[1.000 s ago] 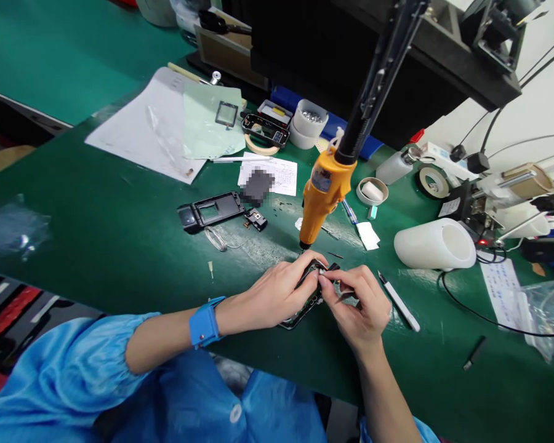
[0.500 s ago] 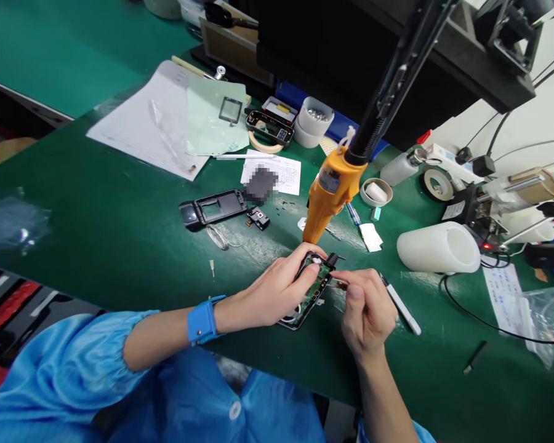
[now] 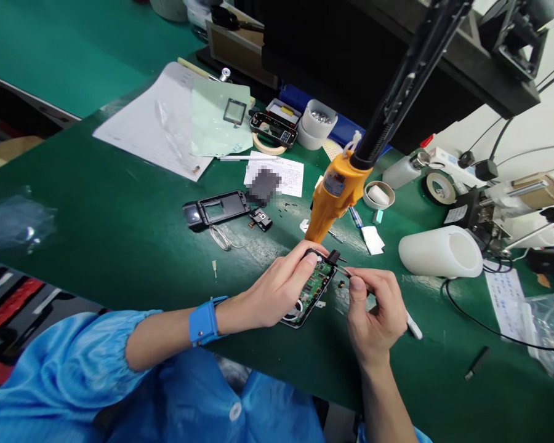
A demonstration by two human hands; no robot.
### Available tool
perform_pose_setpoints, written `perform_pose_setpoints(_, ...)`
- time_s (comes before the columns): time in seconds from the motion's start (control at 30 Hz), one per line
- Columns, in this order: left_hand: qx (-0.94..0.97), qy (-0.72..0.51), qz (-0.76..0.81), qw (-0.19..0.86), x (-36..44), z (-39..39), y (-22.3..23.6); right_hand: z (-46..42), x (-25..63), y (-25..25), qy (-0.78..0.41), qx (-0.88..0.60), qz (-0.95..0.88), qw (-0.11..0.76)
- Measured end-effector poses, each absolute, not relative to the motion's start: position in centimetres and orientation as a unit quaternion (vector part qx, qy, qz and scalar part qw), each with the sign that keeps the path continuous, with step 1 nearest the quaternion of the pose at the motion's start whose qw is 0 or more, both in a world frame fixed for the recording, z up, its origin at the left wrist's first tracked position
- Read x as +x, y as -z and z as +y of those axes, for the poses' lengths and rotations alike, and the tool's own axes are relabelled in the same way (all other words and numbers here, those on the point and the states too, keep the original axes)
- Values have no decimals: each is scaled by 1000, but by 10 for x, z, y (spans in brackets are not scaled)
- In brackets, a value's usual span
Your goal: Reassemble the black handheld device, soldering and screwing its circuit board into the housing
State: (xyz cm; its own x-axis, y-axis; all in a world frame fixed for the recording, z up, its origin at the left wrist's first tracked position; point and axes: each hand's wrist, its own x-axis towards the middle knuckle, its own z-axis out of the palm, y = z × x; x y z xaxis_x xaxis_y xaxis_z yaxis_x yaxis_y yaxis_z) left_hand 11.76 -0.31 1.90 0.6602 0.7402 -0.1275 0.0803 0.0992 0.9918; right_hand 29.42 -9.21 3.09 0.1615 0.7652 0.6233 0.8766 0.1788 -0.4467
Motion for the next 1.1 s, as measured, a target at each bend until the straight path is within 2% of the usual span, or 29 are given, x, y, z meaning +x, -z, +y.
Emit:
perform_pose_setpoints(0.37, 645, -270, 315, 641, 118, -3, -14, -94, 289, -38, 72, -664, -620, 412)
perform_pose_setpoints(0.77, 731, -329, 322, 504, 115, -4, -19, -93, 295, -49, 51, -610, -698, 372)
perform_pose_setpoints(1.1, 759, -308, 342, 461, 115, -5, -19, -91, 288, -41, 22, -580, -738, 344)
